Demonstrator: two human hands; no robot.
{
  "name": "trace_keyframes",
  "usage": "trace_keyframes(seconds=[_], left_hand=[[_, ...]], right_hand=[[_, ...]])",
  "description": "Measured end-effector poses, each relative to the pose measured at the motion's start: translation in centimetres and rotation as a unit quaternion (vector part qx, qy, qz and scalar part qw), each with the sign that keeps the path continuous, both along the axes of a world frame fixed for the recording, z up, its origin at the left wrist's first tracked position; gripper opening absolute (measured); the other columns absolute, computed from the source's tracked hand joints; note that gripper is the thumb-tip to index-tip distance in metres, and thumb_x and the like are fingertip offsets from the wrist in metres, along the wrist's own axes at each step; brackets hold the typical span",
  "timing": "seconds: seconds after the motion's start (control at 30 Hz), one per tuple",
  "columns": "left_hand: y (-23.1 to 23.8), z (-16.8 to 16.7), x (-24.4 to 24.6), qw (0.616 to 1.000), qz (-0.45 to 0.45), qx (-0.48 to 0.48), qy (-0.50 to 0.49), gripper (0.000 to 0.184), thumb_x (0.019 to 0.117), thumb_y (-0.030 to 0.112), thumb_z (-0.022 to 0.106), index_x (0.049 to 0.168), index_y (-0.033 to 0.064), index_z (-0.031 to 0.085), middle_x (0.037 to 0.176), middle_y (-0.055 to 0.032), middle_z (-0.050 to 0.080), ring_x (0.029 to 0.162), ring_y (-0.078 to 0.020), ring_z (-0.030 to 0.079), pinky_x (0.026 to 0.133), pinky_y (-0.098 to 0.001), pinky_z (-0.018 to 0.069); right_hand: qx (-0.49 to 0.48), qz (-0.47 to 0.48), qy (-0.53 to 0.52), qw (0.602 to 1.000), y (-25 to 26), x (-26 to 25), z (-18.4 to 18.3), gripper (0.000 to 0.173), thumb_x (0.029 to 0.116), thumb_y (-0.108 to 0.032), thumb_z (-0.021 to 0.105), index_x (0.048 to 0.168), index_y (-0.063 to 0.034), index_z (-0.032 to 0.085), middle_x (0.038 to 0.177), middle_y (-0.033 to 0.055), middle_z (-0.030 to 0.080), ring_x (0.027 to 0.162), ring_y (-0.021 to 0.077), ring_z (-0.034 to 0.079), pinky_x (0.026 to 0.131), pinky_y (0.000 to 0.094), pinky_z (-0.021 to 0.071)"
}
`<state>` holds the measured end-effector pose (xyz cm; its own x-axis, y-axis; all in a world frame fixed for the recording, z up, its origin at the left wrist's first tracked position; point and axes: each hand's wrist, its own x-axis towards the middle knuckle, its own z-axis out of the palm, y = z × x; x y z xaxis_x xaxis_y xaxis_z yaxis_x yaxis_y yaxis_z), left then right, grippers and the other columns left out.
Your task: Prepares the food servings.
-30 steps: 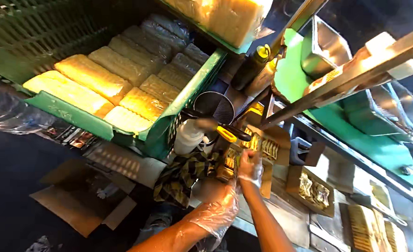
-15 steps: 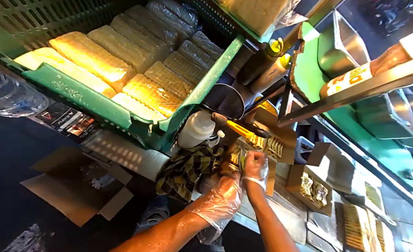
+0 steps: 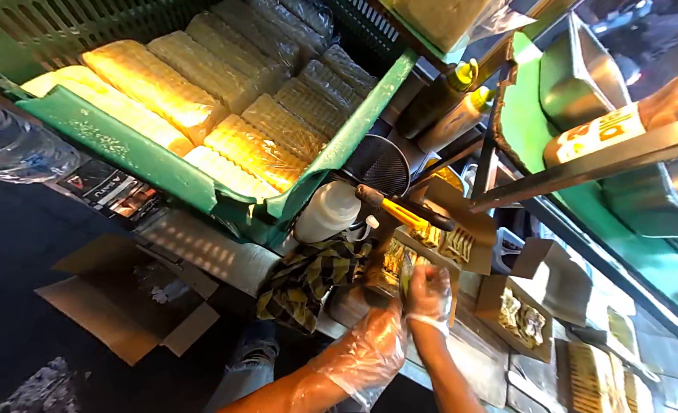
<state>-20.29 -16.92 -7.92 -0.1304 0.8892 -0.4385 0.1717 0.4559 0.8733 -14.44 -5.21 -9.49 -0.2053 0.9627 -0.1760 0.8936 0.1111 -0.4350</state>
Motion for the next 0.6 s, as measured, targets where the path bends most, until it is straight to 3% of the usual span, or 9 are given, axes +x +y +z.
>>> trace_keyframes(seconds=[0.1, 0.23, 0.3, 0.37, 0.5, 0.6], left_hand=[[1.4, 1.1, -0.4, 1.0, -0.025, 0.01, 0.017, 0.041, 0.1067, 0.017, 0.044, 0.14, -0.0046, 0.051, 0.123, -0.024, 0.065, 0.118, -0.0325, 0.064, 0.104, -0.044, 0.0495], [2.1, 1.7, -0.7, 1.0, -0.02, 0.004, 0.015, 0.041, 0.107, 0.019, 0.045, 0.14, -0.0054, 0.052, 0.122, -0.025, 0.066, 0.118, -0.0339, 0.065, 0.103, -0.0448, 0.0499], [2.6, 1.6, 0.2, 1.0, -0.014, 0.023, 0.009, 0.038, 0.1068, 0.018, 0.043, 0.137, -0.0033, 0.052, 0.114, -0.0228, 0.067, 0.109, -0.0327, 0.068, 0.096, -0.0447, 0.0541], [3.2, 2.2, -0.2, 0.999, -0.047, 0.002, 0.008, 0.04, 0.1083, 0.02, 0.041, 0.142, -0.0006, 0.049, 0.119, -0.0221, 0.066, 0.113, -0.0325, 0.067, 0.098, -0.0458, 0.0536], [3.4, 1.4, -0.3, 0.999, -0.041, -0.006, 0.013, 0.043, 0.1078, 0.02, 0.043, 0.144, -0.0033, 0.048, 0.125, -0.0245, 0.064, 0.119, -0.0344, 0.064, 0.103, -0.0462, 0.0501], [3.7, 1.5, -0.2, 0.998, -0.058, -0.008, 0.018, 0.043, 0.1087, 0.021, 0.04, 0.146, -0.0005, 0.046, 0.126, -0.0225, 0.064, 0.119, -0.0324, 0.064, 0.103, -0.0449, 0.0511]], right_hand=[[-0.006, -0.017, -0.021, 1.0, 2.6, -0.3, -0.3, 0.032, 0.1065, -0.033, 0.052, 0.118, -0.0046, 0.063, 0.104, 0.0226, 0.07, 0.097, 0.0405, 0.069, 0.083, 0.0629, 0.0535], [0.045, -0.003, 0.058, 0.997, 1.2, 0.3, 1.5, 0.023, 0.1018, -0.017, 0.062, 0.109, 0.0045, 0.065, 0.097, 0.0208, 0.07, 0.092, 0.0338, 0.068, 0.085, 0.0547, 0.0536], [0.025, -0.014, 0.013, 1.0, 3.7, 1.2, 0.4, 0.032, 0.105, -0.03, 0.056, 0.117, -0.0007, 0.063, 0.102, 0.0221, 0.069, 0.094, 0.0389, 0.068, 0.082, 0.0615, 0.0543], [0.007, -0.045, -0.006, 0.999, 5.1, 1.3, -0.4, 0.036, 0.1061, -0.038, 0.052, 0.12, -0.0057, 0.061, 0.103, 0.0217, 0.069, 0.094, 0.0401, 0.068, 0.079, 0.0632, 0.0536], [0.034, -0.013, 0.042, 0.998, 2.9, 0.7, 1.1, 0.022, 0.1023, -0.019, 0.061, 0.107, 0.0026, 0.066, 0.099, 0.0206, 0.069, 0.095, 0.0343, 0.068, 0.087, 0.0553, 0.0532], [0.008, -0.04, -0.009, 0.999, 5.3, 0.7, -0.6, 0.033, 0.1055, -0.034, 0.054, 0.115, -0.0035, 0.064, 0.103, 0.0228, 0.07, 0.097, 0.0415, 0.068, 0.082, 0.0646, 0.0526]])
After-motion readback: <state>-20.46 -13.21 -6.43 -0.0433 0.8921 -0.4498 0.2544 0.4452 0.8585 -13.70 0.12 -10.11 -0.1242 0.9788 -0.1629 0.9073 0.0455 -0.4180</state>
